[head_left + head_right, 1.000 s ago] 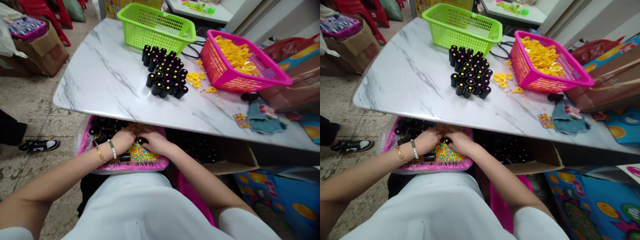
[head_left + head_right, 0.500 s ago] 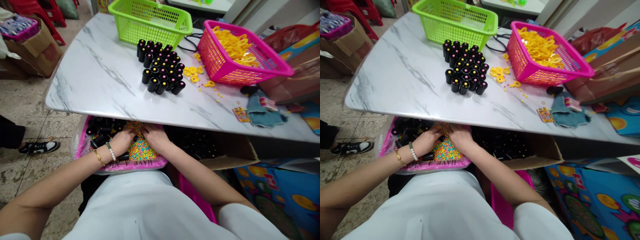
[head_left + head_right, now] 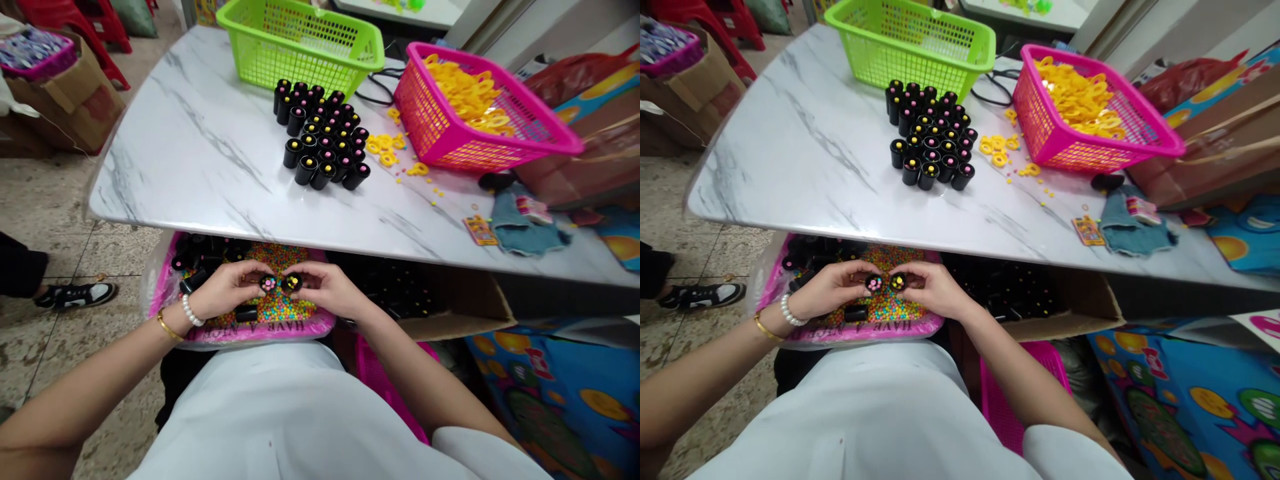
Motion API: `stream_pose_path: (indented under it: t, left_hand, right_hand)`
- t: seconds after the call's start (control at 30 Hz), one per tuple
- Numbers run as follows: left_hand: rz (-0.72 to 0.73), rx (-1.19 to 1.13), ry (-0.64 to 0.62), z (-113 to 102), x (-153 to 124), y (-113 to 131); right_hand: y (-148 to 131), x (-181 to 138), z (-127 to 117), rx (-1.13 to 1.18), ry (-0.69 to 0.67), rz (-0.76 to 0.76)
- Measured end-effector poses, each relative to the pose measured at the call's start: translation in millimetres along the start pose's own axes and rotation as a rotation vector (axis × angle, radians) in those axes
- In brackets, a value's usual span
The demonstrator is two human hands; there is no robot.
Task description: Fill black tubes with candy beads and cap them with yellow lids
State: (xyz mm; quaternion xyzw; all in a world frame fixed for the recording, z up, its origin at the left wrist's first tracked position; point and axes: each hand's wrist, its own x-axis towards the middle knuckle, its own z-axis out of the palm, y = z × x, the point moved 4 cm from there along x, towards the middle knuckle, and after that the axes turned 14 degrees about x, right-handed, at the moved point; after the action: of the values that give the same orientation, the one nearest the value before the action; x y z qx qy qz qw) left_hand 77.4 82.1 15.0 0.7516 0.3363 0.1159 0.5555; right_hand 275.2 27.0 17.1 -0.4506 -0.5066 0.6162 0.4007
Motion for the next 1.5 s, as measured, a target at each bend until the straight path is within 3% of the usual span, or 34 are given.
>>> stream_pose_path:
  t: [0.07,0.27,0.37,0.47,0.57,0.7,0.77,0.83,0.93,1.07,1.2,1.3,1.4,1.47,1.5]
  left_hand:
    - [-0.018,-0.026,-0.012,0.0,-4.0,3.1]
    - [-0.012,0.105,0.099,-2.3,-14.3,7.3]
    - [0.029,0.155,0.144,-5.1,-25.2,22.2]
    - [0.142,0.325,0.283,-19.2,-37.0,54.7]
    - [0.208,0.438,0.520,-50.3,-36.5,81.6]
    - [0.055,0.445,0.793,-116.8,3.1,79.9]
    - [-0.065,0.397,0.815,-147.3,35.4,68.9]
    - [-0.157,0.363,0.759,-165.8,68.3,59.6]
    - [-0.168,0.358,0.692,-169.8,108.8,59.6]
    - [-0.129,0.351,0.588,-149.9,151.6,77.3]
    - [-0.116,0.291,0.503,-137.0,173.0,95.9]
    - [-0.142,0.258,0.572,-136.3,148.0,93.8]
    - [-0.086,0.327,0.725,-123.1,83.9,77.3]
    - [0.242,0.584,0.849,-99.6,33.1,71.4]
    - [0.398,0.687,0.758,-81.6,13.5,64.2]
  right_hand:
    - [-1.9,0.0,2.9,0.002,0.001,-0.033]
    - [-22.3,0.6,10.4,-0.355,0.027,-0.291]
    - [-38.3,-7.4,13.6,-0.395,0.035,-0.350]
    - [-67.5,-18.3,10.4,-0.407,0.096,-0.409]
    - [-98.9,-20.4,-9.3,-0.460,0.243,-0.450]
    - [-125.4,-5.3,-68.2,-0.726,0.603,-0.364]
    - [-127.9,3.0,-102.6,-0.834,0.759,-0.221]
    - [-124.9,8.8,-130.8,-0.874,0.844,-0.097]
    - [-118.7,17.8,-153.8,-0.875,0.882,-0.061]
    - [-115.8,43.6,-159.6,-0.849,0.809,-0.102]
    - [-118.2,66.0,-164.0,-0.786,0.712,-0.109]
    - [-116.1,49.5,-161.5,-0.717,0.766,-0.151]
    - [-113.1,3.4,-134.2,-0.630,0.856,-0.366]
    - [-105.8,-22.6,-101.4,-0.631,0.750,-0.419]
    - [-99.4,-29.3,-82.1,-0.621,0.621,-0.421]
